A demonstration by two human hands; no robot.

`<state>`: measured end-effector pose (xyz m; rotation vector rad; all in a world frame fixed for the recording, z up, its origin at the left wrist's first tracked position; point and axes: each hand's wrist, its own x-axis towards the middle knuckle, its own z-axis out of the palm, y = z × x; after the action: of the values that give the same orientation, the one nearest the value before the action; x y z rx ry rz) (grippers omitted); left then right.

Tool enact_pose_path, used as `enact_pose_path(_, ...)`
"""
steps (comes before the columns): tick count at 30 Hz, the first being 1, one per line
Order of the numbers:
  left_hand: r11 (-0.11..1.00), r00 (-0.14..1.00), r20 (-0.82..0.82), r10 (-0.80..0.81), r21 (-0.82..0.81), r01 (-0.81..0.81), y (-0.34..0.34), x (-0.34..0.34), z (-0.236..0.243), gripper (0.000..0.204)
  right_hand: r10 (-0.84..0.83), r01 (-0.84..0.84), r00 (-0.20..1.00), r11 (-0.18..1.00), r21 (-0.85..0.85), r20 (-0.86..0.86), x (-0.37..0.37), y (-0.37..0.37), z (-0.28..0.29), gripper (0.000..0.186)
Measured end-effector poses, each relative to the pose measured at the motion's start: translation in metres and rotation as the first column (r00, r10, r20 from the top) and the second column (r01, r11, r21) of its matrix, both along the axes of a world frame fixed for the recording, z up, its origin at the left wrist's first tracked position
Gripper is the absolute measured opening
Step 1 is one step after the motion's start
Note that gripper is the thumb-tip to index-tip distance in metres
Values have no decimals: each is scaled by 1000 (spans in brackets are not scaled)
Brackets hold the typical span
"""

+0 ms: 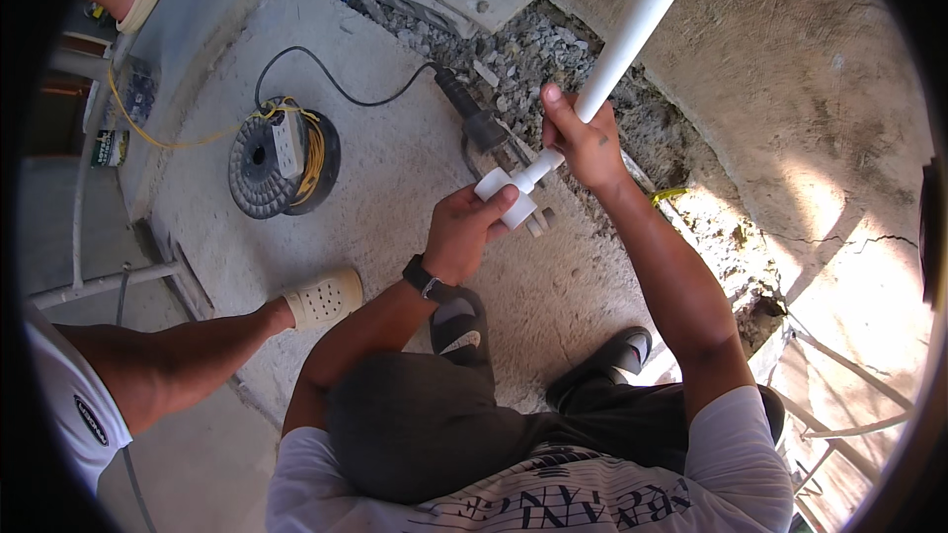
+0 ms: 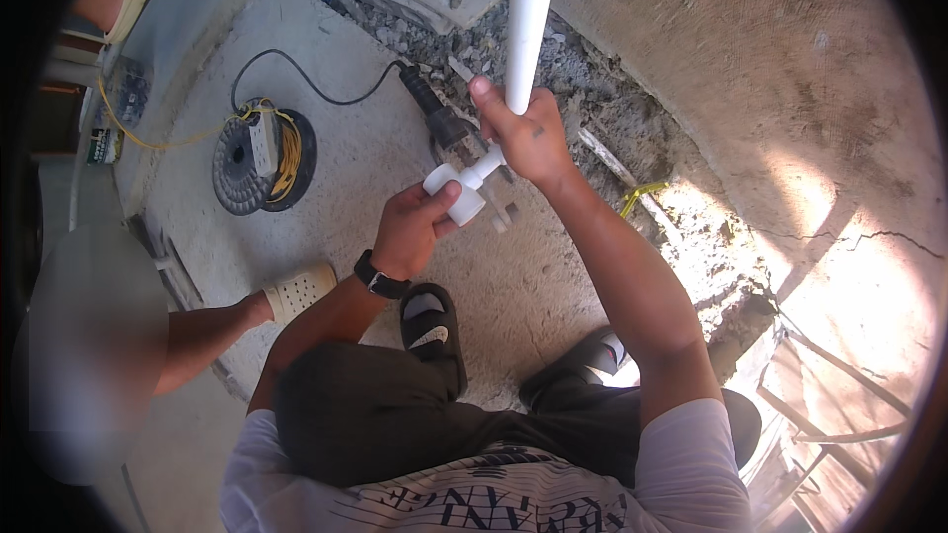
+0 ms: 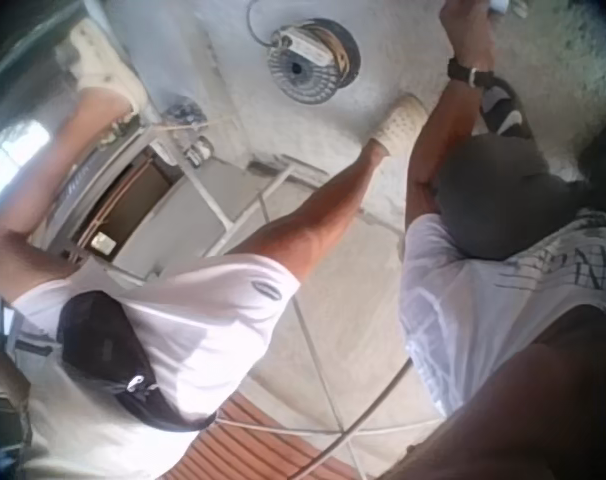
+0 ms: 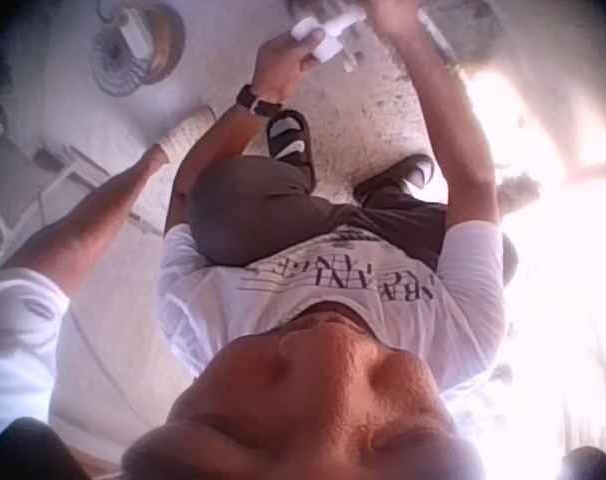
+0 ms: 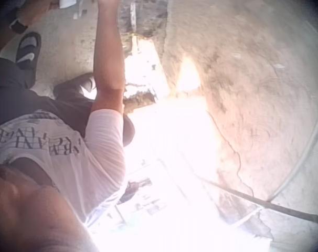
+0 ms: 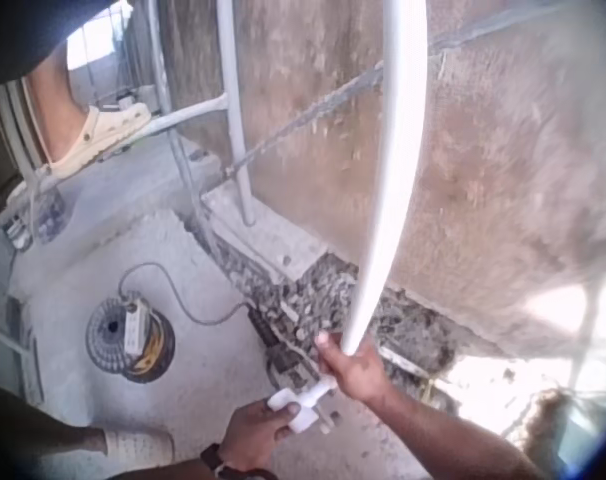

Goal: The person connects white PVC pipes and fittings into a trench in the concrete floor. They use a yellow pipe cutter to trim a pipe segment and then insert the cut piece into the assembly.

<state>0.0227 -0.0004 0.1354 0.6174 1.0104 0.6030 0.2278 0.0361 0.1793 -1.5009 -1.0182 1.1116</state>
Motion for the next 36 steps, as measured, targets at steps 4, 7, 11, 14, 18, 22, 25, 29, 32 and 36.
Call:
enact_pose_path(4, 997, 1000, 24, -20, 71, 18, 2, -12, 8, 37, 51, -52, 997, 998, -19, -59, -6, 13, 24, 65)
enact_pose_path(7, 975, 993, 90, -72, 215, 51, 2, -21, 41, 35, 140, -133, 979, 989, 61, -145, -10, 28, 46, 69)
enact_pose_path(11, 886, 972, -17, -236, 406, 223, 10, -60, 44, 40, 266, -269, 946, 963, 7, -184, -26, 41, 41, 76)
enact_pose_path(14, 788, 979, -95, -181, 582, 203, 6, -81, 52, 48, 379, -394, 865, 919, 21, -329, -38, 57, 40, 79)
enact_pose_path(18, 748, 997, -80, -16, 660, 65, 4, -87, 70, 57, 396, -513, 677, 858, -12, -620, -54, 75, 45, 88)
enact_pose_path(22, 615, 986, -161, 34, 781, 106, 7, -86, 115, 60, 478, -640, 455, 762, 98, -751, -66, 90, 54, 100)
enact_pose_path(25, 575, 984, -173, 52, 811, 112, 0, -83, 129, 58, 456, -650, 436, 756, 79, -776, -71, 88, 62, 101)
enact_pose_path(29, 570, 981, -187, 57, 813, 122, -2, -79, 129, 58, 435, -635, 462, 770, 53, -773, -74, 82, 69, 100)
enact_pose_path(32, 568, 988, -143, 60, 818, 84, -4, -72, 121, 57, 421, -627, 465, 778, 47, -779, -69, 77, 64, 100)
enact_pose_path(36, 665, 999, -27, 34, 747, -2, -6, -54, 113, 53, 361, -610, 482, 792, -10, -798, -57, 72, 54, 98)
